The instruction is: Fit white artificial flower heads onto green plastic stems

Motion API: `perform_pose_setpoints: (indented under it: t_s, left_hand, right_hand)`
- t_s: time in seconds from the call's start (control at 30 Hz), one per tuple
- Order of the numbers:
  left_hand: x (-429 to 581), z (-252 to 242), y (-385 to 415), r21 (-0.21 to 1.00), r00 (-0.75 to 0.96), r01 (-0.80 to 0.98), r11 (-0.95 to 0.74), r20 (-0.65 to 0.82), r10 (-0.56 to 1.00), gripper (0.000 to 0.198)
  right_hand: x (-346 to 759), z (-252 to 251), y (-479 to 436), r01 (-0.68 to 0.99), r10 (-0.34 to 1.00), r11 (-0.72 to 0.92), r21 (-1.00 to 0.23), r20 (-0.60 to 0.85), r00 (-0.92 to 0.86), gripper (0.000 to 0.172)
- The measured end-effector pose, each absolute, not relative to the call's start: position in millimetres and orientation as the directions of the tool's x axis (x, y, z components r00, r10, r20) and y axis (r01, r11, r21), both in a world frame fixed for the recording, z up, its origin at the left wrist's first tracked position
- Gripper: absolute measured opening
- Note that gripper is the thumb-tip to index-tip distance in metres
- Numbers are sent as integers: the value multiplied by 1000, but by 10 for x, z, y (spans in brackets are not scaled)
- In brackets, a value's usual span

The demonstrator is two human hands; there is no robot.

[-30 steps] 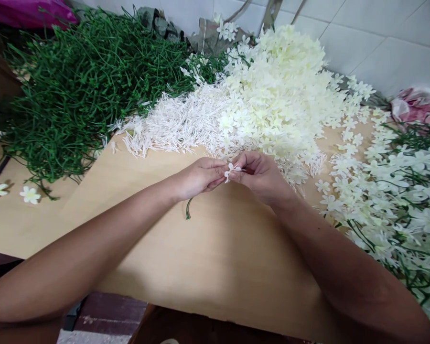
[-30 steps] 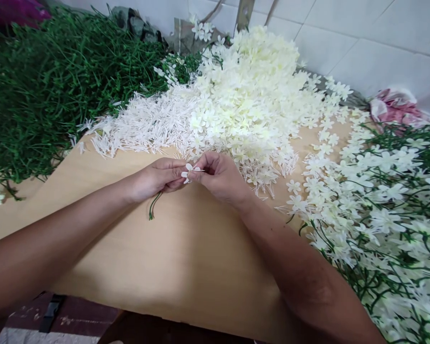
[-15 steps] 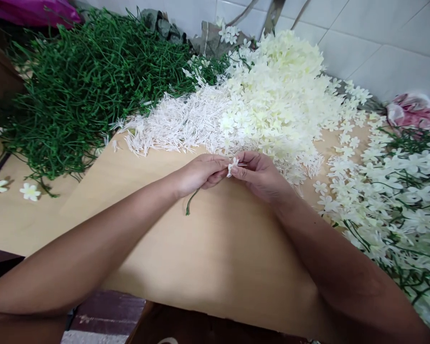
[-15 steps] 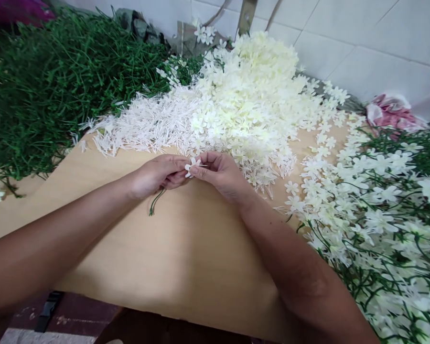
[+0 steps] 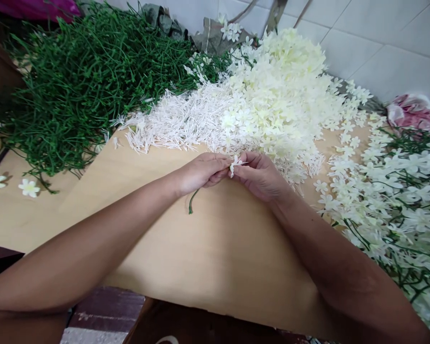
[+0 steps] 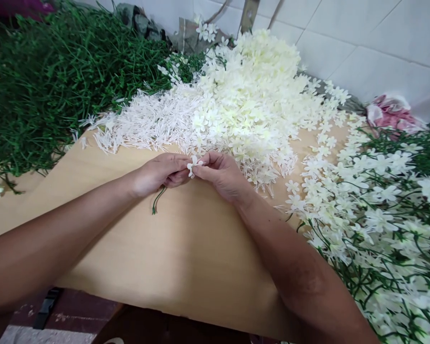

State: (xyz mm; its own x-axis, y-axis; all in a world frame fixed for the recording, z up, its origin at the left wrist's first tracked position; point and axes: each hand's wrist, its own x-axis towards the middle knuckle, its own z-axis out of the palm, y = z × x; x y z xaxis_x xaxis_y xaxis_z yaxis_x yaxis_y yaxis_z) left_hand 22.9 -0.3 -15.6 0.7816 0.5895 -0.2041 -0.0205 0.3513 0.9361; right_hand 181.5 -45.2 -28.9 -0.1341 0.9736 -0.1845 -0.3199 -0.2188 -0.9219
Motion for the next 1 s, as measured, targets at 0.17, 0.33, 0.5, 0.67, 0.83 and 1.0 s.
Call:
perform_pose_setpoints:
  t_s: [0.17,0.33,0.5,0.67,0.83,1.0]
  left_hand:
    - [208,-165,3,927,798,-35,374,-200,569,31]
    - [198,-168,13,930,806,-22,367,-201,557,33]
    - [211,-167,-4,937,804,-29,348,-185,565,38]
    - [198,-159,-4,943,819,-29,331,-167,549,41]
    - [177,-151,-5,948,834,-14,318,-165,527,40]
    - [179,-143,-22,957,833,5,290,-164,529,42]
  right_hand:
    - [1823,-291,-453,-341,969,-228,-912,-177,-172,28]
    - [1825,-309,-455,-369,963,-247,-896,-185,-195,27]
    - [1812,-320,-450,-362,969,-224,-905,-169,-178,28]
    - [1797,-307,-448,-336,969,-225,-915,-175,-175,30]
    - [1790,-293,-426,-326,964,-244,-914,-192,-183,31]
    - [1791,-294,-398,-312,962,-254,-916,-207,-177,32]
